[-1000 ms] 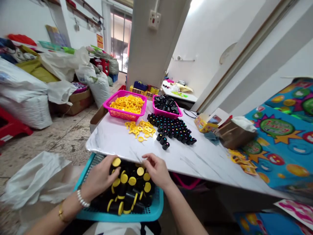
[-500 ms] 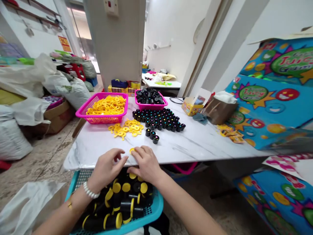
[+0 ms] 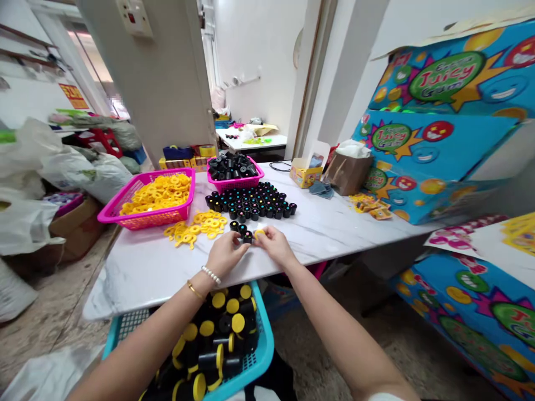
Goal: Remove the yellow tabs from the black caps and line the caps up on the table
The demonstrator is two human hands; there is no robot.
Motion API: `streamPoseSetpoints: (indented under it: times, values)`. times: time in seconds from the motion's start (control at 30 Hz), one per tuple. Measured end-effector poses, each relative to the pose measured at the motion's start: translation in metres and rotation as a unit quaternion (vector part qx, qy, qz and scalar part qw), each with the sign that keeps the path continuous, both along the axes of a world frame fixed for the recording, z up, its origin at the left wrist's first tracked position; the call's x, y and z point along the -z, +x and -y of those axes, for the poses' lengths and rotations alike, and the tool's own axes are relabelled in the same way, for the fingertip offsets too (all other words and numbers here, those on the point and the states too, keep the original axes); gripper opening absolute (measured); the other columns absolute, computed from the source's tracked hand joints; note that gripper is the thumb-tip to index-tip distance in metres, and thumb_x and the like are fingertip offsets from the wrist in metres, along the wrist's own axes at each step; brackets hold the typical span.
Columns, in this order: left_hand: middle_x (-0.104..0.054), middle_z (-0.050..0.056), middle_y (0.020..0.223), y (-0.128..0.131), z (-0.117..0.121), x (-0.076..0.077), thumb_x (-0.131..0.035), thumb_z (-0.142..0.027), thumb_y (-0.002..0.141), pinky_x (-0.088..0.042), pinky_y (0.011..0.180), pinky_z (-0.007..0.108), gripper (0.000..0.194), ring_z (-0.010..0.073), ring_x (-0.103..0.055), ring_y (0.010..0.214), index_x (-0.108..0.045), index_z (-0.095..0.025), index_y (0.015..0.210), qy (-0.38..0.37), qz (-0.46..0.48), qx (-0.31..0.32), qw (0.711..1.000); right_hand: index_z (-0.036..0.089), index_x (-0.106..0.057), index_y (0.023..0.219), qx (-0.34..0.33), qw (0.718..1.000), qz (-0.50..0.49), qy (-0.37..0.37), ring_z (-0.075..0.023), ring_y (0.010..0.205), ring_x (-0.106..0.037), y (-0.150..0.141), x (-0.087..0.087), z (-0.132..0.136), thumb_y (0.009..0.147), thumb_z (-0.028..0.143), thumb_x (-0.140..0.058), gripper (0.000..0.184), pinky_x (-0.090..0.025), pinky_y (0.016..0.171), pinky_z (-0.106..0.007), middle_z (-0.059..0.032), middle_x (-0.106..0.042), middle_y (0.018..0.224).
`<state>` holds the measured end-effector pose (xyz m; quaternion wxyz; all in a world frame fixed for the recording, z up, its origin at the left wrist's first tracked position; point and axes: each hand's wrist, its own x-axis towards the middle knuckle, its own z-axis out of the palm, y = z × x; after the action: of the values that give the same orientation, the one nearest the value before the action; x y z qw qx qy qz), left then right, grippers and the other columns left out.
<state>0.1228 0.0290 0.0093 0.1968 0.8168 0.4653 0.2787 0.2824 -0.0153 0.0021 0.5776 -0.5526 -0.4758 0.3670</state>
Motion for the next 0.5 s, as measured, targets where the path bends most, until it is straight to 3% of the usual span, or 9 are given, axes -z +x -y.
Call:
streamPoseSetpoints:
  times: [0.07, 0.2, 0.3, 0.43, 0.5]
  values:
    - [-0.063, 0.007, 0.091, -0.007, 0.004, 0.001, -0.063, -0.036, 0.079, -0.045, 0.076, 0.029, 0.028, 0.0192, -0.059, 0.085, -0.062, -0.016, 0.099, 0.016, 0.006, 0.015, 1.000, 0.018, -0.058, 0.074, -0.029, 0.999, 0.024, -0.005, -0.0165, 0.073, -0.060, -0.013, 0.002, 0.007, 0.072, 0.041, -0.068, 0.025, -0.049, 0.070, -0.029, -0.0007, -0.064, 0.075]
    - [-0.059, 0.005, 0.091, -0.044, 0.026, 0.002, -0.064, -0.030, 0.079, -0.045, 0.076, 0.028, 0.022, 0.0175, -0.057, 0.083, -0.062, -0.018, 0.097, 0.020, 0.010, 0.056, 0.998, 0.019, -0.064, 0.090, -0.093, 0.986, 0.139, 0.011, -0.0149, 0.074, -0.057, -0.037, 0.000, 0.035, 0.087, 0.033, -0.053, 0.018, -0.046, 0.071, -0.028, -0.0009, -0.062, 0.082]
    - [-0.058, 0.004, 0.091, -0.075, 0.044, 0.002, -0.068, -0.031, 0.076, -0.045, 0.075, 0.029, 0.024, 0.0176, -0.057, 0.082, -0.061, -0.018, 0.095, 0.022, 0.010, 0.026, 0.999, 0.023, -0.070, 0.100, -0.118, 0.966, 0.227, 0.031, -0.0153, 0.080, -0.056, -0.046, -0.008, 0.042, 0.087, 0.026, -0.052, 0.022, -0.044, 0.076, -0.029, -0.0024, -0.059, 0.088]
    - [-0.059, 0.003, 0.083, -0.093, 0.049, 0.008, -0.072, -0.039, 0.073, -0.043, 0.075, 0.031, 0.027, 0.0194, -0.055, 0.081, -0.059, -0.017, 0.084, 0.045, 0.010, -0.017, 0.999, 0.024, -0.066, 0.116, -0.182, 0.963, 0.197, -0.007, -0.0124, 0.067, -0.052, -0.062, -0.024, 0.030, 0.082, 0.027, -0.060, 0.035, -0.043, 0.063, -0.025, 0.0002, -0.057, 0.079]
    - [-0.059, 0.003, 0.080, -0.093, 0.047, 0.013, -0.071, -0.043, 0.073, -0.042, 0.075, 0.032, 0.030, 0.0201, -0.054, 0.080, -0.058, -0.017, 0.081, 0.060, 0.008, -0.035, 0.998, 0.020, -0.067, 0.113, -0.196, 0.965, 0.173, -0.030, -0.0118, 0.063, -0.051, -0.072, -0.036, 0.025, 0.079, 0.030, -0.064, 0.036, -0.041, 0.057, -0.024, 0.0000, -0.060, 0.077]
